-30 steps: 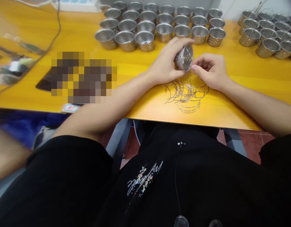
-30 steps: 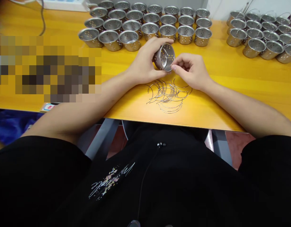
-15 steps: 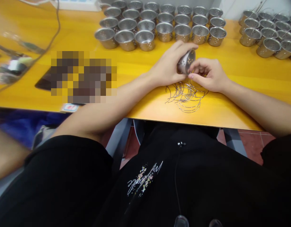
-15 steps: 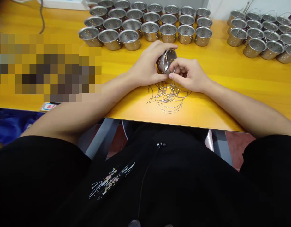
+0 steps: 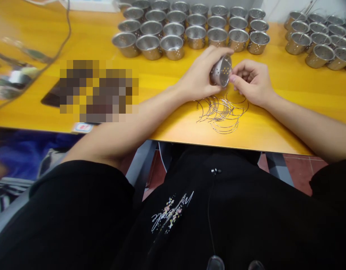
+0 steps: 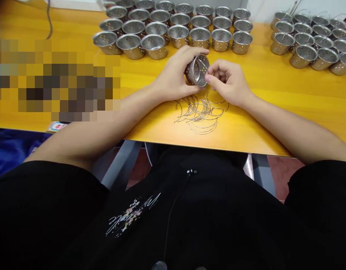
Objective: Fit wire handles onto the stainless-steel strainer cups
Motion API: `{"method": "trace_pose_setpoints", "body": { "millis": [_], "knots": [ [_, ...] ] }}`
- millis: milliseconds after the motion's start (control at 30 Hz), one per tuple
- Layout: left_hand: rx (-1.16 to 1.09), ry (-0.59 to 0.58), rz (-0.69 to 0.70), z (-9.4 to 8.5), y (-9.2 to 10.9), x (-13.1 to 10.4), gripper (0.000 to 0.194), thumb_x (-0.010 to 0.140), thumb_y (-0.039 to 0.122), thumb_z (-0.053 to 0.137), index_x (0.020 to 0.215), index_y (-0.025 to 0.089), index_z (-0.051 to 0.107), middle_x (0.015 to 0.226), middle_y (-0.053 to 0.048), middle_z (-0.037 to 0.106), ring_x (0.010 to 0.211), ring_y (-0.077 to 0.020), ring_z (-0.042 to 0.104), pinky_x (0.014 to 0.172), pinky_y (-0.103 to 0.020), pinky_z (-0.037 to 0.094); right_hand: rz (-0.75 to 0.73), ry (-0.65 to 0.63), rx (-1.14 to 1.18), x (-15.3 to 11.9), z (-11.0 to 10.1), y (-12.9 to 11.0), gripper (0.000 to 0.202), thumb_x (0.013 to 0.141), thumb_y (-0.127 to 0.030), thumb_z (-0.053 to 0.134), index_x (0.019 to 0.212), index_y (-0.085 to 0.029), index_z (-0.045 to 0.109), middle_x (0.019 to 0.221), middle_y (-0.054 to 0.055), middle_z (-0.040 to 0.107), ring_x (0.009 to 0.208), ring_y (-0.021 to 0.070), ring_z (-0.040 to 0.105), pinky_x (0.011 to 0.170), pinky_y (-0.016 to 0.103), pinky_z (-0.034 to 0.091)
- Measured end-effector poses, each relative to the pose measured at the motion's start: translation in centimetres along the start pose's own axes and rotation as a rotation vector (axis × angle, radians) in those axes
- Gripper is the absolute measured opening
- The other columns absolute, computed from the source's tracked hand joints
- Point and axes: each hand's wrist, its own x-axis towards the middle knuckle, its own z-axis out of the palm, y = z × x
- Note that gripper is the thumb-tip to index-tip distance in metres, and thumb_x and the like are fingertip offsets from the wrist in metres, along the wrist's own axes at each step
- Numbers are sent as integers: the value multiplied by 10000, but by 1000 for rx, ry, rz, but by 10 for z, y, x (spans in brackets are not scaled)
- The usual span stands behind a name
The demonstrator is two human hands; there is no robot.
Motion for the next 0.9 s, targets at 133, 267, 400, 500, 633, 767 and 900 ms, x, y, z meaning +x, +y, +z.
{"method": "trace_pose_setpoints", "body": {
  "millis": [133,267,400,500,633,767,900],
  "knots": [
    [-13,6,-3,1,-1,0,892,631,472,1027,1515,541,929,1605,-9,868,1665,-583,626,1461,-689,488,52,-43,-66,-7,2,-9,583,908,-766,1150,932,-340,753,717,-5,679,630,238,604,541,409,441],
    [-104,5,-16,0,-4,2,889,599,401,1035,1463,576,927,1616,27,860,1711,-588,568,1518,-700,419,94,16,-72,-5,0,-15,579,924,-755,1127,931,-344,720,745,-2,722,667,260,681,532,404,486],
    [-173,4,-38,-1,-5,2,892,567,351,1046,1421,579,927,1616,41,865,1749,-588,516,1533,-698,406,152,68,-100,-4,-1,-20,593,899,-787,1110,948,-345,719,774,-9,765,667,244,686,566,395,538],
    [-204,-5,-59,-1,-3,2,889,560,359,1027,1414,585,924,1619,56,869,1813,-569,468,1513,-691,448,195,51,-156,-6,-1,-24,565,903,-788,1097,957,-360,732,798,4,776,703,272,708,568,408,538],
    [-211,-25,-77,-1,0,1,910,580,418,1021,1470,582,916,1606,50,876,1900,-536,409,1476,-696,501,134,19,-133,-8,-2,-25,548,914,-801,1080,954,-368,745,794,0,762,690,264,697,571,420,545],
    [-136,-16,-68,0,2,0,948,594,429,1033,1518,587,895,1660,55,850,1882,-536,440,1478,-733,489,180,16,-153,-8,-4,-25,585,881,-848,1083,1014,-377,760,826,-5,779,734,268,719,585,430,569],
    [-110,-30,-57,-1,2,1,994,603,432,1025,1571,603,880,1695,61,834,1886,-550,440,1473,-769,482,204,-16,-151,-9,-4,-25,647,832,-868,1110,1075,-395,742,846,-10,778,803,289,741,609,444,581]
  ]
}}
